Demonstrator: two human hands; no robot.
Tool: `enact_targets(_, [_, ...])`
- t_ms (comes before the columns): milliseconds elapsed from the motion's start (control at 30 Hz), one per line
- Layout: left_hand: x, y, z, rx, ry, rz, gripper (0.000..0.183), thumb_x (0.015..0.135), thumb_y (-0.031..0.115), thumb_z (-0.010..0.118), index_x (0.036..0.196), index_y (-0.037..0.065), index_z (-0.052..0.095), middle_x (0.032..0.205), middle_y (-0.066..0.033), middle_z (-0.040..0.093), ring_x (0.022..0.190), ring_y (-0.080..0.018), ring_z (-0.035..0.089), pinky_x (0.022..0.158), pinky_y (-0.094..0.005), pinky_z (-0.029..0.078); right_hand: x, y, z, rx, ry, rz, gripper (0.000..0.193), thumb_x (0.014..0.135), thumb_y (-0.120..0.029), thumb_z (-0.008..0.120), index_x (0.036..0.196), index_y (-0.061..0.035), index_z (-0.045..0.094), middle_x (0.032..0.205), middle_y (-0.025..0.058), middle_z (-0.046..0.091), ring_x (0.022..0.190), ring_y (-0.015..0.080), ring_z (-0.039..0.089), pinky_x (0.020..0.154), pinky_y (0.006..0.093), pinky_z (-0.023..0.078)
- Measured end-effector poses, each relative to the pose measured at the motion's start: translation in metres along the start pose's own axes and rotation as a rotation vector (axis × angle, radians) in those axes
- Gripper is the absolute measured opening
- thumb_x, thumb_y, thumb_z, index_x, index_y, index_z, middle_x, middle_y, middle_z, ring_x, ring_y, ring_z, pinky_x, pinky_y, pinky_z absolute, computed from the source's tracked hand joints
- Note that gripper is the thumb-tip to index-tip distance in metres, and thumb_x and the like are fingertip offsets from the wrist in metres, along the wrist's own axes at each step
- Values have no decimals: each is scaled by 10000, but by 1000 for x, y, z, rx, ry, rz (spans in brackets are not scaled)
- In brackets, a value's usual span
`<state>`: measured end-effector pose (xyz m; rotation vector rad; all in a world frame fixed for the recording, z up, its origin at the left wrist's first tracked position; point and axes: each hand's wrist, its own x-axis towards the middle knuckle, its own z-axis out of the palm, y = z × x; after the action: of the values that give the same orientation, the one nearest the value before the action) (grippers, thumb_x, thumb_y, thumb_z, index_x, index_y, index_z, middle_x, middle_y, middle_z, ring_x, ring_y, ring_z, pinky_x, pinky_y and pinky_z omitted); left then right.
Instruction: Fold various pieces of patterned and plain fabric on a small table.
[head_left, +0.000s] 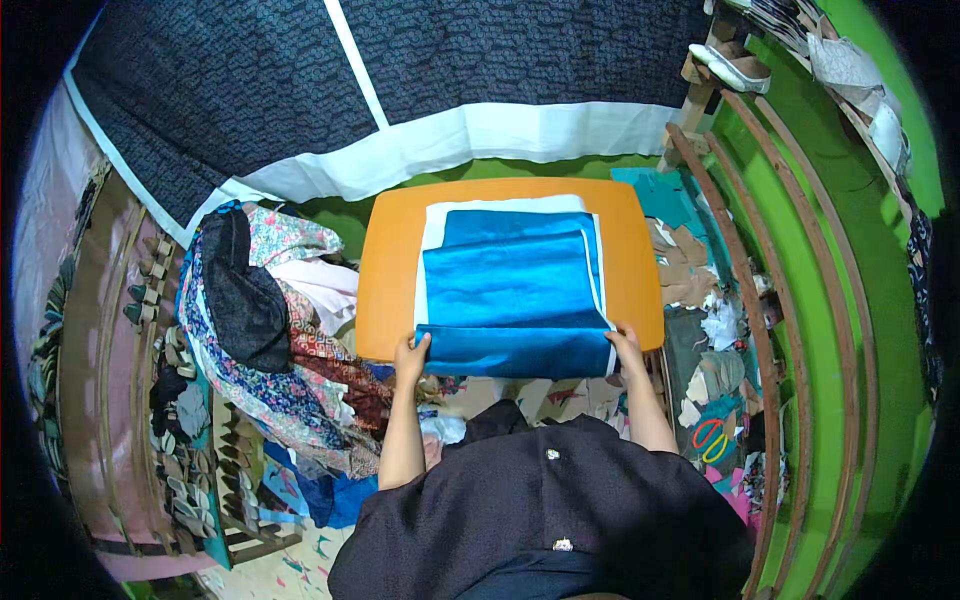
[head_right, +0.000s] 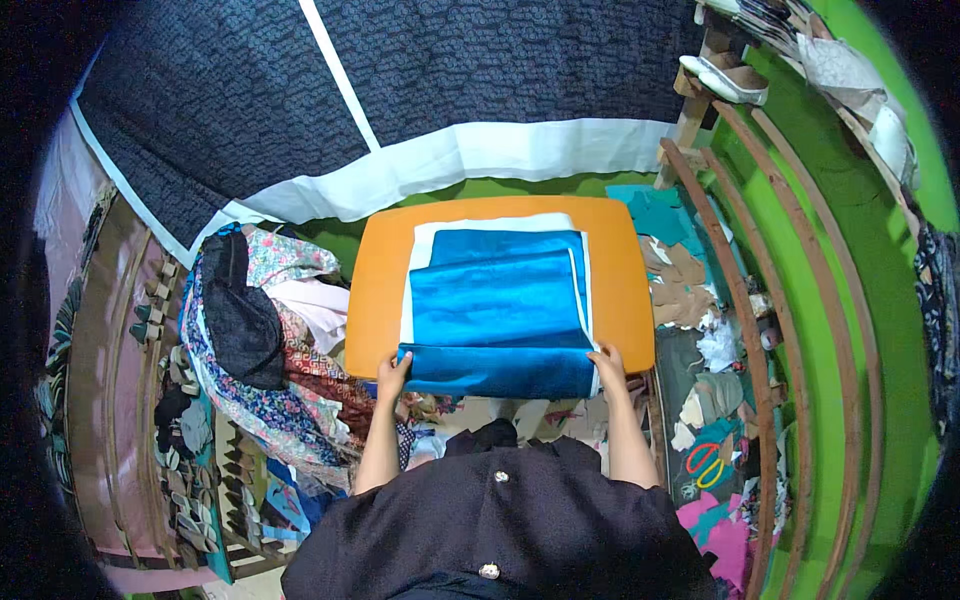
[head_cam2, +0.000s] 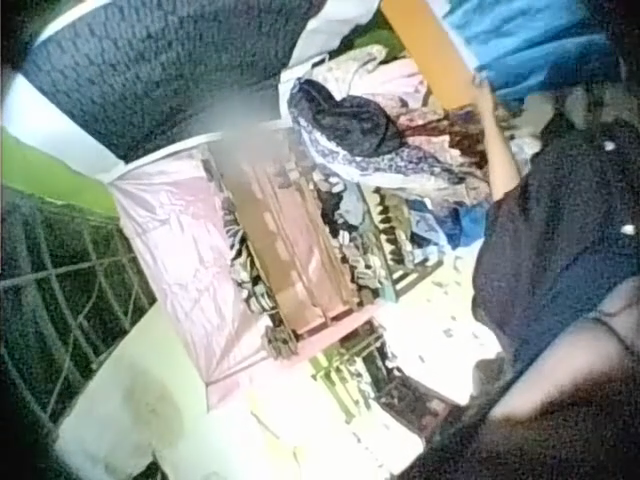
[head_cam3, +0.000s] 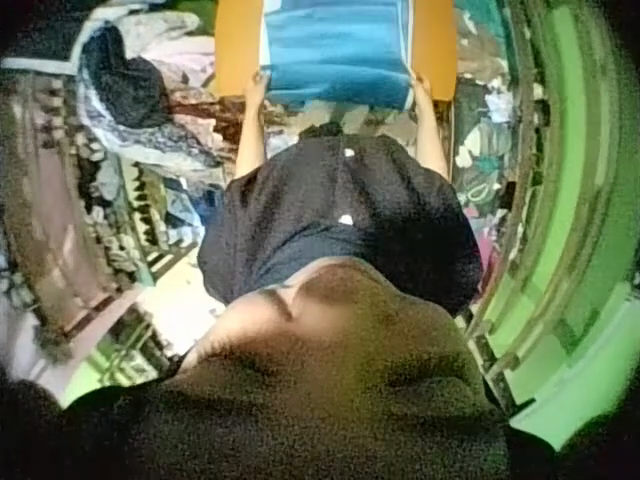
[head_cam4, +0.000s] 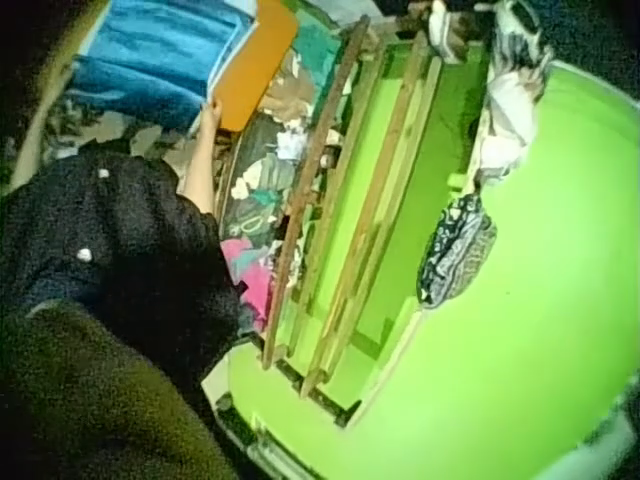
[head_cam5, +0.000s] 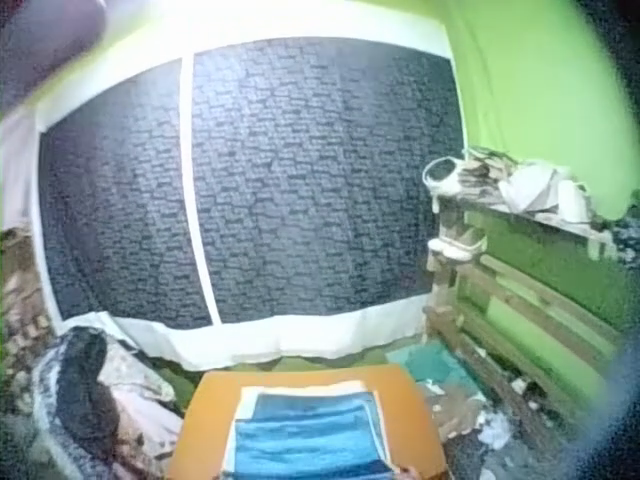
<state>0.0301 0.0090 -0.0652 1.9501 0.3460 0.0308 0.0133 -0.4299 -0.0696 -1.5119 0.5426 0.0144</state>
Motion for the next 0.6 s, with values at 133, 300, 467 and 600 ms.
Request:
enact_targets(133, [-9,-33,-1,158,126,-109,500,735,432,645,928,-28,623,815,-160,641,790,-270,612,762,-354,446,-22,-14,20,-168,-71,57,611,732,-355,673,1145,55,487,1125,190,530,1055,255,503,881,307,384])
enact_targets(300, [-20,8,-4,66,22,-160,520,684,471,675,886,-7,657,814,-141,651,769,-222,609,711,-332,455,-20,5,16,-519,44,-90,638,685,-339,703,1150,36,479,1132,196,527,1061,292,499,902,343,371])
enact_targets(467, [13,13,-17,14,-228,-344,586,643,459,711,970,-20,629,909,-154,634,817,-233,609,712,-331,465,-21,10,19,-502,-29,-123,779,606,-285,741,1235,-4,378,1209,218,474,1154,326,428,953,398,321])
enact_targets(600, [42,22,-15,-108,-313,-650,751,572,406,773,1100,-65,524,978,-204,590,816,-305,596,699,-442,464,3,12,26,-436,73,-17,850,582,-210,757,1276,-5,312,1238,233,441,1141,338,440,935,372,352])
